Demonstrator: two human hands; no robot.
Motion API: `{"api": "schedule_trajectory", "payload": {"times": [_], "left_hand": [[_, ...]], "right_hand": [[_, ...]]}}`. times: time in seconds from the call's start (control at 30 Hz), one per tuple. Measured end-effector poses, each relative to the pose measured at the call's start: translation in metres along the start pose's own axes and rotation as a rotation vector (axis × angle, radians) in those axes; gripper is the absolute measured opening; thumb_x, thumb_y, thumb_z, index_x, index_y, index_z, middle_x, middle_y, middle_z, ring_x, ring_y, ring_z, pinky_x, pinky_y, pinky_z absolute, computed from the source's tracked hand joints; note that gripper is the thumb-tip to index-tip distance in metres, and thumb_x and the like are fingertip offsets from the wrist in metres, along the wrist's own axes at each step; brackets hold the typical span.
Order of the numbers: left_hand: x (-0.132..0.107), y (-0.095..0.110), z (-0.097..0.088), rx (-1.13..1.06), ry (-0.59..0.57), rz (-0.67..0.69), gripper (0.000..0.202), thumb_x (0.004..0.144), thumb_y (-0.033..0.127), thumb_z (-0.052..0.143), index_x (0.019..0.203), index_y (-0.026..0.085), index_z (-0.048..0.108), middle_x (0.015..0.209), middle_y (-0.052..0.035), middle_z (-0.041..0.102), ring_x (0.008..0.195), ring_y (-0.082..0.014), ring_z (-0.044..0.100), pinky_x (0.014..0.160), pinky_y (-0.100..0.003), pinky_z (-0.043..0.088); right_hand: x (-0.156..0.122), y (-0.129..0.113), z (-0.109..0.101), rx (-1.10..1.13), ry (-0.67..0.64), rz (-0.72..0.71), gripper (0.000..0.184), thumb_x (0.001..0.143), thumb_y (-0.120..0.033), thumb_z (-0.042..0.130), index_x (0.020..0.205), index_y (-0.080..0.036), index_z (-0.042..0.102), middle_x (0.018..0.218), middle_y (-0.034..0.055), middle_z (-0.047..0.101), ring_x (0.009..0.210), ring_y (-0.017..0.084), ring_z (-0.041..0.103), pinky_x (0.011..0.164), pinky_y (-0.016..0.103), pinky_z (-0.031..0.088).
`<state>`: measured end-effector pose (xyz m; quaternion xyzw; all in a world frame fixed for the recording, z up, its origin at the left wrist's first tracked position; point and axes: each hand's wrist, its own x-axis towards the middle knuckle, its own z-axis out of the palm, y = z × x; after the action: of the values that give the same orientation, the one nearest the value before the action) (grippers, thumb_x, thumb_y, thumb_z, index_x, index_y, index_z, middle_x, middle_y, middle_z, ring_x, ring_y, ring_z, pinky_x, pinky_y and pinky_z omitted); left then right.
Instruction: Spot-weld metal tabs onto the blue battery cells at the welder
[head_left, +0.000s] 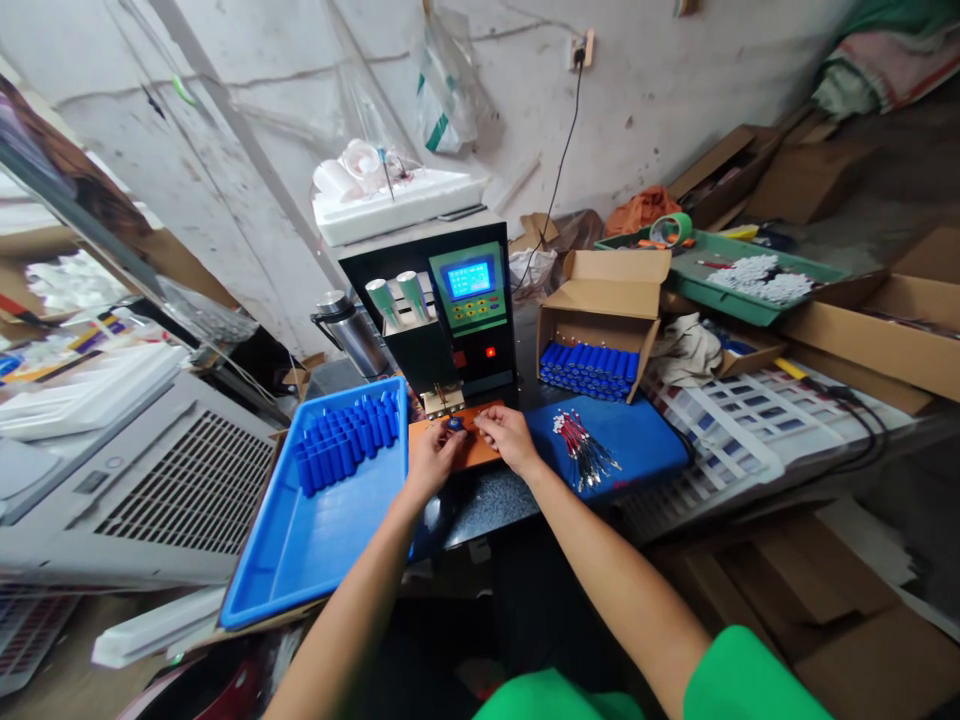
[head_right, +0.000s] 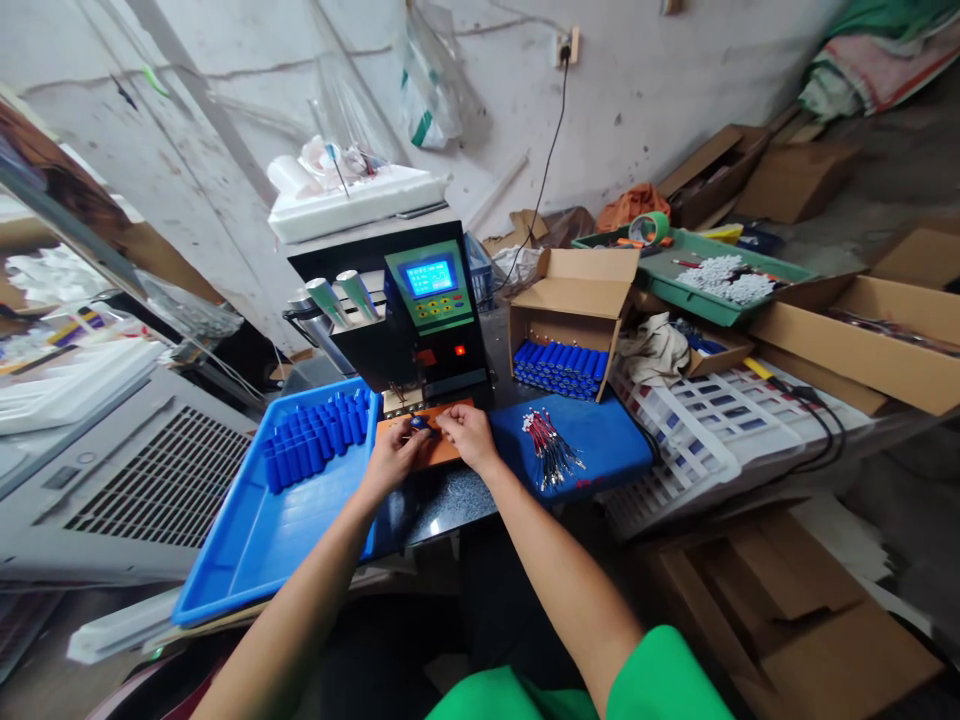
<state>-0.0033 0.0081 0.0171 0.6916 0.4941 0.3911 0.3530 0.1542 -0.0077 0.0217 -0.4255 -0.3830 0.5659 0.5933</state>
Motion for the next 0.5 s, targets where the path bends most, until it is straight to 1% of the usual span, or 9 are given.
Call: {"api": "schedule_trajectory", "payload": {"times": [0.1, 0.2, 0.37, 0.5], "left_hand": [[-0.004, 0.000, 0.002, 0.002, -0.005, 0.013, 0.025, 0.083, 0.039, 0.057, 0.091, 0.016, 0.063, 0.084, -0.0041, 0.067, 0.078, -0.0175, 0.061, 0.074, -0.030, 0.048], [-0.009, 0.003, 0.002, 0.040, 0.018, 0.032, 0.024, 0.086, 0.036, 0.054, 0.093, 0.015, 0.062, 0.087, -0.0047, 0.067, 0.083, -0.0182, 0.062, 0.078, -0.031, 0.048], [-0.011, 0.006, 0.002, 0.074, 0.024, 0.064, 0.020, 0.088, 0.032, 0.051, 0.095, 0.016, 0.062, 0.088, -0.0038, 0.068, 0.083, -0.0180, 0.062, 0.078, -0.030, 0.047], [-0.011, 0.004, 0.003, 0.128, 0.040, 0.099, 0.017, 0.089, 0.029, 0.051, 0.094, 0.016, 0.061, 0.086, -0.0042, 0.067, 0.080, -0.0179, 0.061, 0.075, -0.030, 0.047]], "right_hand": [[-0.001, -0.002, 0.003, -0.025, 0.016, 0.001, 0.024, 0.065, -0.040, 0.068, 0.065, -0.018, 0.058, 0.051, -0.0040, 0.049, 0.046, 0.008, 0.039, 0.040, 0.021, 0.025], [-0.002, -0.005, 0.007, -0.037, 0.021, -0.006, 0.024, 0.066, -0.039, 0.068, 0.064, -0.019, 0.056, 0.052, -0.0035, 0.049, 0.047, 0.008, 0.040, 0.041, 0.021, 0.025], [0.000, -0.006, 0.016, -0.012, -0.002, -0.019, 0.024, 0.067, -0.038, 0.066, 0.061, -0.019, 0.053, 0.050, -0.0050, 0.047, 0.045, 0.008, 0.038, 0.042, 0.022, 0.025], [0.006, 0.000, 0.021, -0.031, 0.000, -0.029, 0.023, 0.067, -0.039, 0.065, 0.062, -0.019, 0.053, 0.049, -0.0056, 0.046, 0.044, 0.008, 0.038, 0.043, 0.022, 0.026]]}}
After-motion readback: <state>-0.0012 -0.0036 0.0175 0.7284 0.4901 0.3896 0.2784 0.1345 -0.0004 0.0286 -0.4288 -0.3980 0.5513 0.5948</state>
